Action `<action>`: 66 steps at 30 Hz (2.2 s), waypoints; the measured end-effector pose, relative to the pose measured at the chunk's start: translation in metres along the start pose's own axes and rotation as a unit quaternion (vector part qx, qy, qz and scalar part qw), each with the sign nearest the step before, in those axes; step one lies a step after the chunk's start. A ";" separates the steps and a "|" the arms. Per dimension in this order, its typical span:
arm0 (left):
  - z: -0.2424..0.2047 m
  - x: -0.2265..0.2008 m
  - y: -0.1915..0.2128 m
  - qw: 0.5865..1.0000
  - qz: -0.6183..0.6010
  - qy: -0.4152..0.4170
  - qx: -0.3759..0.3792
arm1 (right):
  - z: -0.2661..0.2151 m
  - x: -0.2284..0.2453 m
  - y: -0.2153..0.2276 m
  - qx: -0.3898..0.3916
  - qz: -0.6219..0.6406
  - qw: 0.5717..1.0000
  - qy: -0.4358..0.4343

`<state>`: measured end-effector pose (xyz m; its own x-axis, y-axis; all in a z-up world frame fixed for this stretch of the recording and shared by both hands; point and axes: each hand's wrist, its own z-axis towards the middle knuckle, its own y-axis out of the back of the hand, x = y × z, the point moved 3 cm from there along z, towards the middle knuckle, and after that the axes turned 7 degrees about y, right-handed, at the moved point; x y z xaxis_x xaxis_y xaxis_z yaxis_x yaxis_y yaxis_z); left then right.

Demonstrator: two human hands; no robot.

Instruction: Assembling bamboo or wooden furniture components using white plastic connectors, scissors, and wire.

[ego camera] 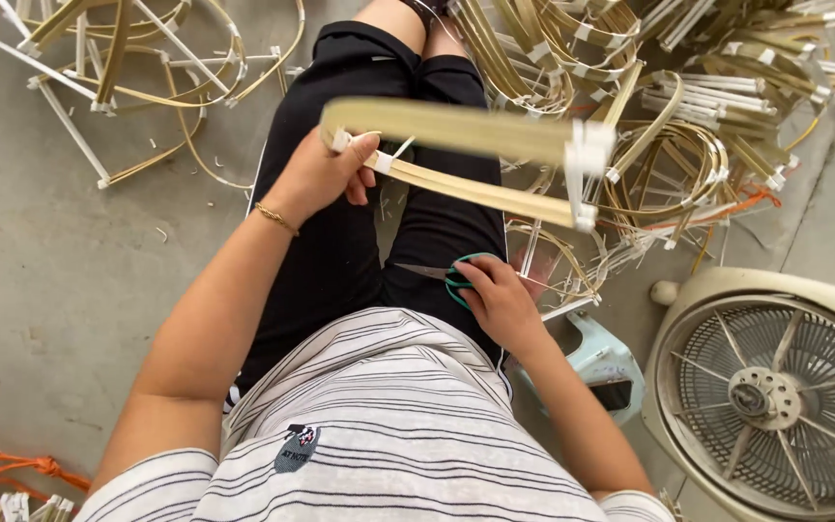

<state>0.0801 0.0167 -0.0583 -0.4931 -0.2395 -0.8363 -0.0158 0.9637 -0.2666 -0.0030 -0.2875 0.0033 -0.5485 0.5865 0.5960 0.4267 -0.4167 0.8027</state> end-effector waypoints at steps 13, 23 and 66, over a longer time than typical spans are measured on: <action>-0.018 -0.006 -0.003 0.994 -0.079 -0.060 -0.049 | 0.011 0.006 0.008 0.005 0.089 0.994 -0.060; -0.035 -0.012 -0.031 0.989 -0.084 -0.102 0.061 | 0.048 0.037 -0.006 -0.087 0.149 0.985 0.011; -0.059 -0.001 -0.068 0.977 -0.141 0.064 0.144 | 0.081 -0.006 0.001 -0.230 -0.121 0.965 0.029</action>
<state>0.0297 -0.0420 -0.0111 -0.6101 -0.4560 -0.6479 0.0691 0.7840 -0.6169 0.0595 -0.2350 -0.0012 -0.6370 0.6711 0.3793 -0.0766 -0.5447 0.8351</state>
